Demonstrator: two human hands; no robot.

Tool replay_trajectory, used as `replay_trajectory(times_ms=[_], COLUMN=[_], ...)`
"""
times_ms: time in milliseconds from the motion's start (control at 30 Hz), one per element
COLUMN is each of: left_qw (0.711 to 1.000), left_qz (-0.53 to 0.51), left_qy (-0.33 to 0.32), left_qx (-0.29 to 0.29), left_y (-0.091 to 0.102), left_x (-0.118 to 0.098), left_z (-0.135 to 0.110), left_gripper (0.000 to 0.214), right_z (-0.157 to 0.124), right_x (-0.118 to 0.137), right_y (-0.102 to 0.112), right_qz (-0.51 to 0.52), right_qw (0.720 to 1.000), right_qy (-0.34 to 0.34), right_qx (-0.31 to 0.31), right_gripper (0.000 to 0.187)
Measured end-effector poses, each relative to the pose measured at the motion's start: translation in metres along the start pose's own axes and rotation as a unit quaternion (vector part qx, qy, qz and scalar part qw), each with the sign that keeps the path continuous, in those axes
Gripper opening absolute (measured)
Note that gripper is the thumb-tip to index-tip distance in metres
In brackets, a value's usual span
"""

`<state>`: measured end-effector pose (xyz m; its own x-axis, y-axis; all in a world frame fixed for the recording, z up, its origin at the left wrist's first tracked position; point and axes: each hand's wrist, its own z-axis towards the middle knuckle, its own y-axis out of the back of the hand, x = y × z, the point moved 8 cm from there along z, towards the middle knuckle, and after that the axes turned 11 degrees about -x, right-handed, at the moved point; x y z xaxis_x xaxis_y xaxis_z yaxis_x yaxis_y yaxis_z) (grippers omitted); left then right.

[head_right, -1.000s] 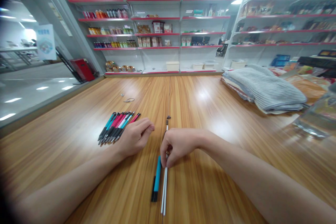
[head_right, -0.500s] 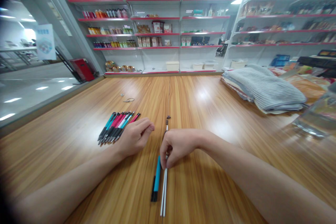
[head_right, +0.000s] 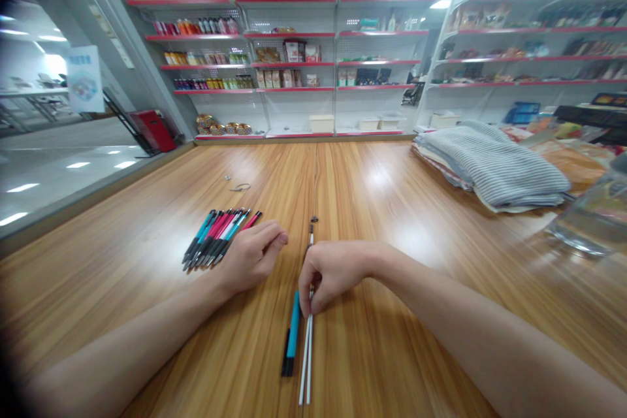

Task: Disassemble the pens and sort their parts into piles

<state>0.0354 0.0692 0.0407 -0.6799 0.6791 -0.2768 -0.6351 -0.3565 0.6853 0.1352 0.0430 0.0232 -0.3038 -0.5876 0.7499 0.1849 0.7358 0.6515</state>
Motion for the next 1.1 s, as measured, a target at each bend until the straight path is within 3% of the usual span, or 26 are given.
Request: replay_trajectory(times_ms=[400,567,667,733,833,867,967,1100], left_qw=[1.000,1.000,1.000,1.000,0.995,0.990,0.966,0.952], left_qz=[0.009,0.010,0.003,-0.016,-0.054,-0.068,-0.126,-0.179], left_qy=[-0.003,-0.002,-0.006,-0.003,0.049,0.080,0.170,0.199], left_qx=[0.003,0.003,-0.003,-0.015,-0.068,-0.093,-0.150,-0.151], left_y=[0.000,0.001,0.002,0.004,0.014,0.017,0.023,0.016], left_x=[-0.001,-0.001,-0.003,-0.004,0.003,0.009,0.028,0.036], left_z=[-0.001,0.000,0.001,0.001,0.001,0.001,-0.003,-0.004], left_gripper=[0.022,0.021,0.022,0.021,0.016,0.015,0.016,0.021], right_z=[0.001,-0.003,-0.003,-0.005,-0.017,-0.020,-0.022,-0.026], right_x=[-0.003,0.003,0.004,0.000,-0.007,-0.008,-0.009,-0.007], right_y=[-0.002,0.009,0.027,0.043,0.060,0.060,0.052,0.053], right_qz=[0.010,0.027,0.028,-0.001,-0.115,-0.161,-0.234,-0.220], right_qw=[1.000,1.000,0.993,0.968,0.876,0.848,0.802,0.776], right_qy=[-0.005,-0.005,0.011,0.017,0.022,0.030,0.047,0.055], right_qx=[0.004,-0.013,-0.116,-0.249,-0.468,-0.505,-0.548,-0.589], right_gripper=[0.019,0.022,0.021,0.019,0.019,0.018,0.017,0.018])
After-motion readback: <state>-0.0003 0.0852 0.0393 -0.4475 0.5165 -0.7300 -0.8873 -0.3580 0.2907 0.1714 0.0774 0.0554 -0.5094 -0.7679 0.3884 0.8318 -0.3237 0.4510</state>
